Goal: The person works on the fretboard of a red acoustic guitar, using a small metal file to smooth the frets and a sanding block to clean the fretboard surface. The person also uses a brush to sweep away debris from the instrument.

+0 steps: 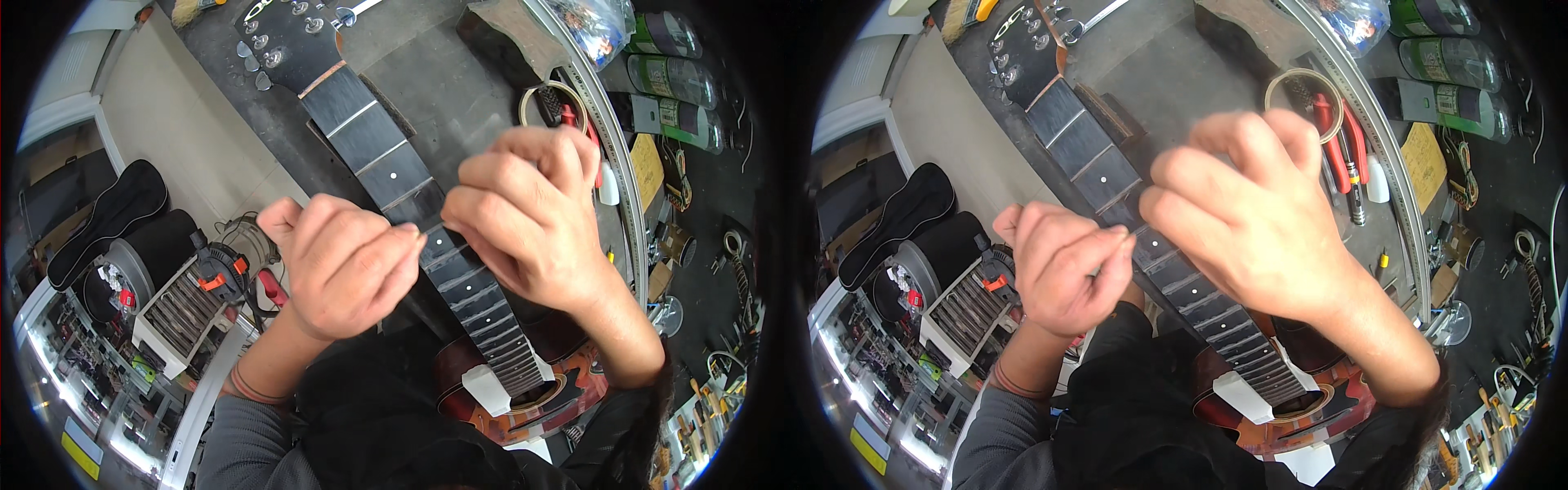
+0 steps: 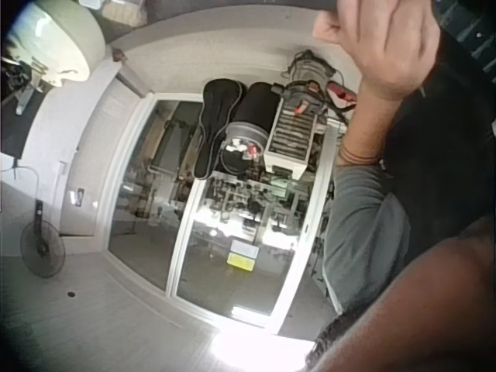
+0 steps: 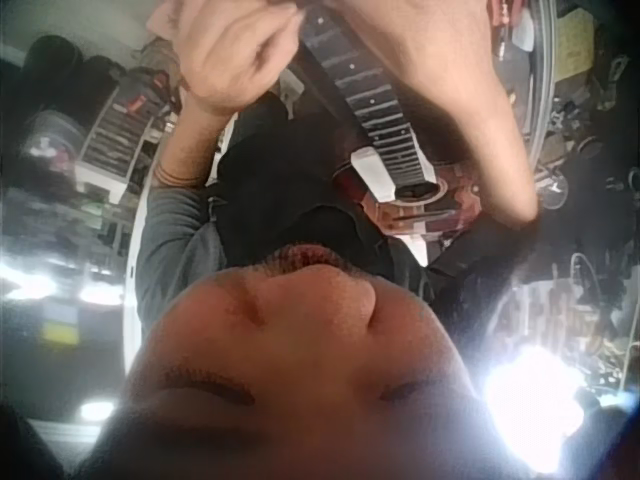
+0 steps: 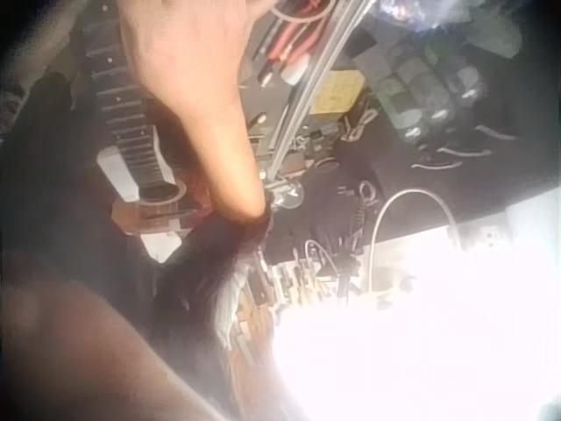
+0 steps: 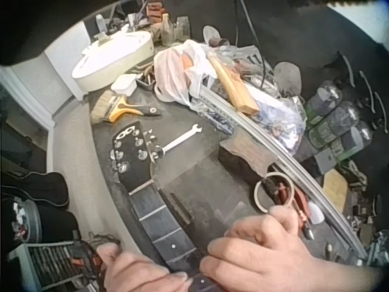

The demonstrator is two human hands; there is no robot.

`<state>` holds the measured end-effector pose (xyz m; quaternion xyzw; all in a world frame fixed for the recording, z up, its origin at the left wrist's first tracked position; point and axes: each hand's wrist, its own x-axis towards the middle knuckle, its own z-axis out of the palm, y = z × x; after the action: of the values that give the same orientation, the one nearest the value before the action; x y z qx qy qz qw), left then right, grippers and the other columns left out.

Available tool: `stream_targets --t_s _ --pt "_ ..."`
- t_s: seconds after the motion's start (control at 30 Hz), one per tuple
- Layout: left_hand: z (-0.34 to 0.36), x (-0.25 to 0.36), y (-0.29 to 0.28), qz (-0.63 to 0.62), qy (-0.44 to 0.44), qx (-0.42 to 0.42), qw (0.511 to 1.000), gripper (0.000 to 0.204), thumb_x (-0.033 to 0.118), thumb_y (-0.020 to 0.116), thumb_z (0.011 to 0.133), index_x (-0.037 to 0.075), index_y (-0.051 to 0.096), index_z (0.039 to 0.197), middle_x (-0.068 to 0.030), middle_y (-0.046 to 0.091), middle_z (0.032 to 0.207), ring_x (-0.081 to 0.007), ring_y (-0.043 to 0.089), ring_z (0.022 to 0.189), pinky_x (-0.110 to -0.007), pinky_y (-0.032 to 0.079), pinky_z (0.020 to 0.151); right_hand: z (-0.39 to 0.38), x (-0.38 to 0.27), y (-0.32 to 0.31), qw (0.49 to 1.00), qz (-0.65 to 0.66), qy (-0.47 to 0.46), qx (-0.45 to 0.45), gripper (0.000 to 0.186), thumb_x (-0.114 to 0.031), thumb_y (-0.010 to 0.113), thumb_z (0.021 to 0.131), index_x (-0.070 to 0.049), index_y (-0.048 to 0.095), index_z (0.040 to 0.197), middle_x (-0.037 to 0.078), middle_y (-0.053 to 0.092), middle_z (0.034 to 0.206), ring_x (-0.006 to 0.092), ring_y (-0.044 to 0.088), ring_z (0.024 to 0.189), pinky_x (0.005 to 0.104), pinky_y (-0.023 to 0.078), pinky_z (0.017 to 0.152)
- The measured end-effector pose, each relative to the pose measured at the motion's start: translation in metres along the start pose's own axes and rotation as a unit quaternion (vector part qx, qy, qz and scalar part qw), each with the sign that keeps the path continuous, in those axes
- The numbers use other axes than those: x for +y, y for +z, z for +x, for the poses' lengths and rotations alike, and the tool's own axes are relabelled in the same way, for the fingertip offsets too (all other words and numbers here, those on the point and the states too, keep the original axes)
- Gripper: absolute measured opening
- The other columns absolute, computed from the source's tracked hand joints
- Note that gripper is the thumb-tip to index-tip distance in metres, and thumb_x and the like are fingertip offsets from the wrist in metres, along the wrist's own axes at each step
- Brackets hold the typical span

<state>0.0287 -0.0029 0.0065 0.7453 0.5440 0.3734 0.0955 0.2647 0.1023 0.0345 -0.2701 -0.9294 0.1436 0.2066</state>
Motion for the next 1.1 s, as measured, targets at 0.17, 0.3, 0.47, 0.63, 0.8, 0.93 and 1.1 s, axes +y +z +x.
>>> stream_targets --t_s 0.17,0.3,0.47,0.63,0.8,0.93,1.1 --pt "0.003 -0.004 0.003 -0.024 -0.005 0.000 1.000 0.033 0.002 0.095 0.079 0.011 0.081 0.107 -0.0004 0.073 0.091 -0.0229 0.064 0.080 -0.042 0.038 0.089 0.003 -0.004 0.001 1.000 -0.026 0.008 -0.001 0.030 -0.024 0.092 0.079 -0.018 0.079 0.106 -0.004 0.073 0.115 0.0273 0.068 0.114 0.0483 0.042 0.103" --pt "0.010 -0.011 0.004 -0.008 -0.002 0.023 1.000 0.034 -0.002 0.095 0.080 0.011 0.080 0.108 -0.0015 0.073 0.092 -0.0231 0.064 0.081 -0.041 0.038 0.087 0.013 0.001 0.005 0.999 -0.043 0.010 0.020 0.027 -0.022 0.091 0.082 -0.019 0.079 0.106 -0.004 0.073 0.116 0.0273 0.068 0.117 0.0475 0.043 0.103" --pt "0.010 -0.013 -0.003 0.030 0.008 0.027 0.999 0.037 0.001 0.097 0.078 0.012 0.082 0.110 -0.0004 0.074 0.098 -0.0225 0.065 0.085 -0.041 0.038 0.088 0.016 0.007 -0.002 0.999 -0.042 0.002 0.014 0.026 -0.022 0.090 0.084 -0.020 0.078 0.107 -0.003 0.073 0.118 0.0279 0.068 0.119 0.0483 0.044 0.104" --pt "0.003 -0.011 -0.003 0.045 0.009 0.023 0.999 0.038 0.004 0.097 0.076 0.014 0.082 0.109 0.0009 0.072 0.097 -0.0224 0.065 0.086 -0.042 0.037 0.090 0.014 0.005 0.001 1.000 -0.018 -0.010 0.006 0.026 -0.023 0.091 0.086 -0.020 0.079 0.109 -0.002 0.072 0.118 0.0277 0.068 0.118 0.0486 0.044 0.105" --pt "-0.007 -0.002 -0.007 0.019 0.000 -0.010 1.000 0.033 0.006 0.095 0.077 0.014 0.082 0.106 0.0011 0.072 0.095 -0.0226 0.064 0.085 -0.042 0.036 0.089 0.002 -0.004 -0.002 1.000 -0.007 -0.016 -0.025 0.028 -0.024 0.091 0.083 -0.019 0.079 0.108 -0.003 0.073 0.116 0.0270 0.068 0.115 0.0475 0.043 0.102" --pt "-0.006 -0.002 -0.004 -0.011 -0.016 -0.013 1.000 0.030 0.005 0.094 0.079 0.012 0.081 0.105 0.0000 0.072 0.092 -0.0234 0.064 0.082 -0.042 0.037 0.088 0.005 -0.011 -0.002 0.999 -0.017 -0.003 -0.027 0.029 -0.025 0.091 0.080 -0.019 0.079 0.106 -0.004 0.074 0.113 0.0259 0.068 0.114 0.0472 0.042 0.100" --pt "-0.001 -0.014 0.001 0.017 -0.003 0.031 0.999 0.036 0.003 0.095 0.078 0.012 0.079 0.110 0.0000 0.073 0.094 -0.0236 0.064 0.082 -0.042 0.038 0.089 0.018 -0.001 0.009 0.999 -0.039 -0.015 0.011 0.028 -0.025 0.091 0.081 -0.020 0.079 0.106 -0.005 0.074 0.114 0.0258 0.068 0.114 0.0475 0.042 0.102"
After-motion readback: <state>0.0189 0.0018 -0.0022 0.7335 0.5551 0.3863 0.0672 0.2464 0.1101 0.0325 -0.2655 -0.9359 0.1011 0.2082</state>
